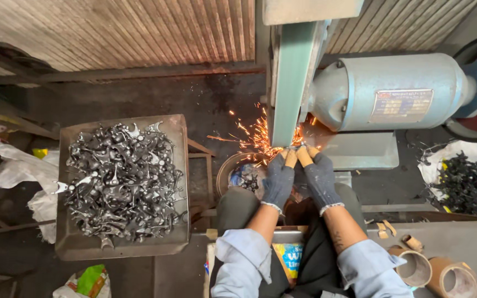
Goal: The person sits at a belt grinder and grinds small metal castings one at a time, holding each piece against the moving belt with both hands until sparks fly, then places the finished piece in a tray of similar parts and picks up the next one.
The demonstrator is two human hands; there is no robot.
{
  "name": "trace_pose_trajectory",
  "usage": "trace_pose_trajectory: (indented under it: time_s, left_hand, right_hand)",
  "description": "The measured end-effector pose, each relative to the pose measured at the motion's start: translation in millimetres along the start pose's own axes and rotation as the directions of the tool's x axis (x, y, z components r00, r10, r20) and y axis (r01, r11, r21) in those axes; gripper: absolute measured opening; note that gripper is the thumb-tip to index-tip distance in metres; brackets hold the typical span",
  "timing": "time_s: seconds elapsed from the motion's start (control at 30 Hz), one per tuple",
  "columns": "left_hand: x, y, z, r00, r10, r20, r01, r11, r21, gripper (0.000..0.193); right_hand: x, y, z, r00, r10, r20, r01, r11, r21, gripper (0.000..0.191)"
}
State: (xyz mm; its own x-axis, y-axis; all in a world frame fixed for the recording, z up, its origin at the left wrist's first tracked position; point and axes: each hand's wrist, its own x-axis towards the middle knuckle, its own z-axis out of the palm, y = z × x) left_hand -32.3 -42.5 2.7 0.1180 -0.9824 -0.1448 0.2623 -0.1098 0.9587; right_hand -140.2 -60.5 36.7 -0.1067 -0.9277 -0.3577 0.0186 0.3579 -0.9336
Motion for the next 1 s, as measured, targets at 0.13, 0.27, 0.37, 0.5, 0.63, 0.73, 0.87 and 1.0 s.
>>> trace_pose_trajectory:
  time_s: [0.13,0.27,0.37,0.5,0.63,0.73,0.87,1.0]
  left_hand:
    - [-16,5,-15,0.987,0.060,0.149,-0.067,0.997,0.037,0.036]
    - [-44,20,-34,0.989,-0.108,0.103,0.004,0.710,0.704,0.046]
    - [-43,28,-44,0.991,-0.026,0.129,-0.067,0.742,0.667,0.035]
    - [-16,31,-57,0.995,0.011,0.094,-0.062,0.829,0.555,0.036]
    - [1,25,-50,0.995,0.078,-0.055,-0.033,0.819,0.573,0.030]
    - [4,18,-34,0.996,0.059,-0.062,-0.026,0.898,0.438,0.039]
    - [0,10,-27,0.993,0.058,-0.099,-0.006,0.887,0.462,0.028]
    - [1,18,-35,0.981,0.164,-0.105,-0.044,0.713,0.700,0.023]
  right_hand:
    - [-11,-6,-7,0.980,-0.168,0.107,0.125,0.936,0.328,0.057]
    - [-34,-4,-7,0.986,-0.120,0.114,0.143,0.964,-0.222,0.064]
    - [-37,0,-1,0.967,-0.240,0.090,0.256,0.902,-0.347,0.057]
    - [-14,-4,25,0.933,-0.070,0.352,0.108,0.990,-0.088,0.040]
    - [-3,-17,47,0.957,-0.005,0.292,0.042,0.992,-0.122,0.039]
    - [-4,-25,38,0.976,-0.005,0.218,0.084,0.932,-0.353,0.038]
    - [-4,-22,32,0.983,-0.068,0.172,0.148,0.848,-0.508,0.038]
    - [-5,2,60,0.965,0.167,0.200,-0.250,0.808,0.533,0.031]
